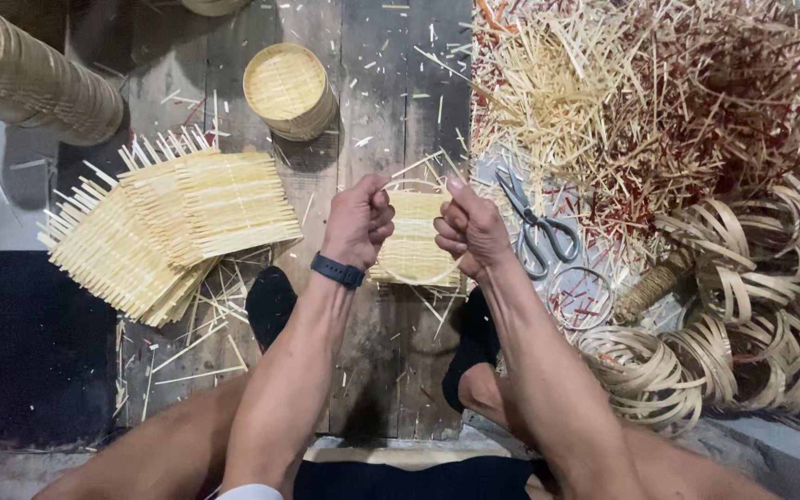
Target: The person assembles a small circular bamboo basket by fitting woven bamboo strips around a wooden base and trimming the ends with shears.
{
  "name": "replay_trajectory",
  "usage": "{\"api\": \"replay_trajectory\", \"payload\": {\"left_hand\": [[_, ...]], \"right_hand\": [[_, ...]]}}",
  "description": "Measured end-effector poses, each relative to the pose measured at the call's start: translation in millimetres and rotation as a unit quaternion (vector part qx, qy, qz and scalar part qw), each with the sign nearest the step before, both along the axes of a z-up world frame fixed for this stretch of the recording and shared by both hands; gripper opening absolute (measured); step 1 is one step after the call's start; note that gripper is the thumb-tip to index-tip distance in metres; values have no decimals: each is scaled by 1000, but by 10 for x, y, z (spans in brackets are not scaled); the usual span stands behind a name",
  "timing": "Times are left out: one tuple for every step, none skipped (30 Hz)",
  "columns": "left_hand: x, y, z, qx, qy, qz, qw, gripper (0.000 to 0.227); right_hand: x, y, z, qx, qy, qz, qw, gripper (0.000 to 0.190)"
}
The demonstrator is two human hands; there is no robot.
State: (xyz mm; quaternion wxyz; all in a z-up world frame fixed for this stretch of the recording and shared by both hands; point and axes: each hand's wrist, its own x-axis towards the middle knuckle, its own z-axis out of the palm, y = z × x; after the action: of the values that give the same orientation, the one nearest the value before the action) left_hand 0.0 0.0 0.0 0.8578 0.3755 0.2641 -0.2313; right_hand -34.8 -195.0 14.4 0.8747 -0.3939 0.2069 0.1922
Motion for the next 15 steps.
{"api": "replay_trajectory", "payload": {"left_hand": [[1, -6, -15, 4, 16, 9, 1000, 14], [3, -12, -30, 0, 7, 16, 1000, 18], [3, -19, -47, -3, -3, 20, 1000, 23], [-6, -26, -71, -6, -12, 25, 1000, 29], [-3, -24, -105, -11, -9, 19, 1000, 29], [8, -19, -150, -16, -7, 13, 1000, 29], [19, -11, -203, -22, -6, 9, 1000, 30], [15, -1, -267, 2, 16, 19, 1000, 25], [-3, 7, -344, 25, 37, 28, 999, 22], [-24, 9, -436, 48, 58, 38, 996, 19], [-64, -1, -547, 126, 19, 34, 991, 16], [-115, -17, -667, 203, -20, 30, 979, 14], [-161, -18, -784, 278, -60, 26, 958, 13], [-211, 2, -894, 378, -110, 1, 919, 13], [-266, 35, -995, 473, -158, -23, 867, 14]], "right_hand": [[-2, 9, -31, 5, -6, 2, 1000, 46], [-7, 2, -65, 11, -12, 3, 1000, 49], [-2, -24, -104, -18, -11, 3, 1000, 48], [11, -66, -150, -46, -10, 3, 999, 49], [2, -114, -208, -74, -8, 2, 997, 50], [-22, -170, -272, -157, -36, 10, 987, 42], [-29, -233, -336, -238, -66, 19, 969, 35], [-38, -284, -409, -317, -95, 28, 943, 30], [-58, -319, -495, -326, -85, 31, 941, 25], [-81, -349, -587, -335, -74, 33, 939, 23], [-115, -370, -690, -344, -61, 35, 936, 23], [-146, -378, -796, -399, -49, 32, 915, 22], [-167, -379, -897, -453, -37, 29, 890, 22], [-187, -377, -992, -505, -25, 26, 862, 21], [-199, -371, -1081, -539, -26, 35, 841, 21]]}}
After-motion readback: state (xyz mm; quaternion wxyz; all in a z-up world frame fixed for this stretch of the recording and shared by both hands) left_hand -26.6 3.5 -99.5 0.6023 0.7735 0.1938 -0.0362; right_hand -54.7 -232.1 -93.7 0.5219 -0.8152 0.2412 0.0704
